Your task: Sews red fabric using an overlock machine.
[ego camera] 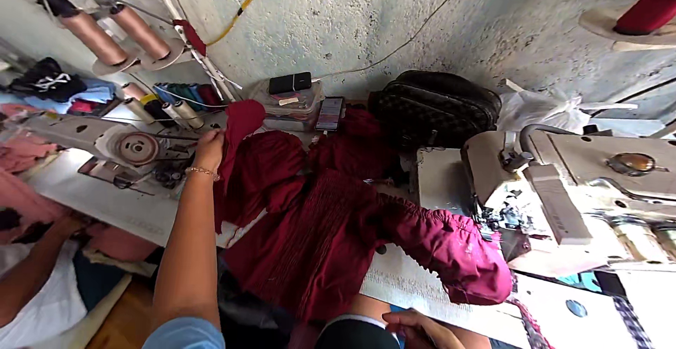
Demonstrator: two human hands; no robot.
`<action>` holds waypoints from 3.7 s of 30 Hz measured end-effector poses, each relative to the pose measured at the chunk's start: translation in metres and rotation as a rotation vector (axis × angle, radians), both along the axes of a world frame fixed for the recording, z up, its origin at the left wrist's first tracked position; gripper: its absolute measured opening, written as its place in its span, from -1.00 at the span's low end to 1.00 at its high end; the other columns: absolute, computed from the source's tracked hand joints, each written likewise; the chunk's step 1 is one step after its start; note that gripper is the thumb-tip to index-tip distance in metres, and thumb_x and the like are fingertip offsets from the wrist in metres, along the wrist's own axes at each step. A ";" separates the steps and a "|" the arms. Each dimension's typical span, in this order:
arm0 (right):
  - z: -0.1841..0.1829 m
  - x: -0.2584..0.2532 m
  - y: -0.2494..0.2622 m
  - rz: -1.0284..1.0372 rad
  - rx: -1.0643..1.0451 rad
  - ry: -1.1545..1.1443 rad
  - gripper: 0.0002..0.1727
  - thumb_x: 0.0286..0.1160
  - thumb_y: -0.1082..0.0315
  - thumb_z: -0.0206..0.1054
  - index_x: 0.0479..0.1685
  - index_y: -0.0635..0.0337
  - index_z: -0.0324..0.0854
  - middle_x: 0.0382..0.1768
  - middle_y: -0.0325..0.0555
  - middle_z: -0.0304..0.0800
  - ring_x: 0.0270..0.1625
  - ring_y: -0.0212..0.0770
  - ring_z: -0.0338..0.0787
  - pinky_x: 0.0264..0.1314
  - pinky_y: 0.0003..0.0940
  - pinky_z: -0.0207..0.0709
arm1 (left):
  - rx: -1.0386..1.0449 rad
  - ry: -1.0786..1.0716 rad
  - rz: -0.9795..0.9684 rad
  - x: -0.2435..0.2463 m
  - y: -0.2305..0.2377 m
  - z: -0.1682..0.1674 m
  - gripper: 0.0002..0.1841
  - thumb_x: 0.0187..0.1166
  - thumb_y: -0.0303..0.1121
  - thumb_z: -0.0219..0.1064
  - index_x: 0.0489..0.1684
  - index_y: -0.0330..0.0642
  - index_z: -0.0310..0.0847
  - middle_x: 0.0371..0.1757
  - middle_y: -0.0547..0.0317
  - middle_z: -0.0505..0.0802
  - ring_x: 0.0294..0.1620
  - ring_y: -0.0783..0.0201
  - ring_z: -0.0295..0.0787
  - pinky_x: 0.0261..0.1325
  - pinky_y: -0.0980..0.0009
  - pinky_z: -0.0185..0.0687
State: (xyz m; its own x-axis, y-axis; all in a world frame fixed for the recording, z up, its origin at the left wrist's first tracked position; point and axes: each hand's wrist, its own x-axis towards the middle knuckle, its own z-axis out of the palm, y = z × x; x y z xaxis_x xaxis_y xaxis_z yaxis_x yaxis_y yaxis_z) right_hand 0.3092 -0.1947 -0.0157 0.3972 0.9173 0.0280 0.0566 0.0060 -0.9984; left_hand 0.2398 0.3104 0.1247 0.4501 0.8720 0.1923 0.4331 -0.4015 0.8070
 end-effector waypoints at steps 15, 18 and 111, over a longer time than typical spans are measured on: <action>0.070 0.045 0.018 -0.415 0.351 -0.151 -0.89 0.65 0.44 0.28 -0.03 0.24 0.68 -0.22 -0.43 0.86 -0.13 -0.70 0.78 0.00 -0.71 0.67 | 0.587 -0.347 -0.799 0.040 -0.316 -0.055 -0.51 0.59 0.04 0.16 0.48 0.18 0.32 0.64 0.21 0.42 0.72 0.29 0.20 0.71 0.28 0.04; 0.072 0.044 0.009 -0.431 0.354 -0.257 -0.87 0.64 0.40 0.31 -0.16 0.31 0.67 -0.36 -0.34 0.80 -0.26 -0.73 0.70 -0.12 -0.78 0.59 | 0.750 -0.233 -0.940 0.058 -0.312 -0.040 -0.42 0.76 0.13 -0.28 0.55 0.15 0.45 0.61 0.26 0.61 0.80 0.16 0.18 0.77 -0.12 -0.33; 0.037 0.116 -0.011 -1.071 -0.325 -0.694 -0.69 0.24 0.03 0.35 -0.62 0.06 0.70 -0.73 -0.26 0.58 -0.64 -0.31 0.58 -0.62 -0.26 0.32 | 0.606 0.239 -0.639 0.135 -0.377 -0.086 -0.62 0.48 -0.12 0.07 -0.18 -0.21 0.72 0.06 -0.12 0.72 0.31 -0.16 0.55 0.41 -0.25 0.01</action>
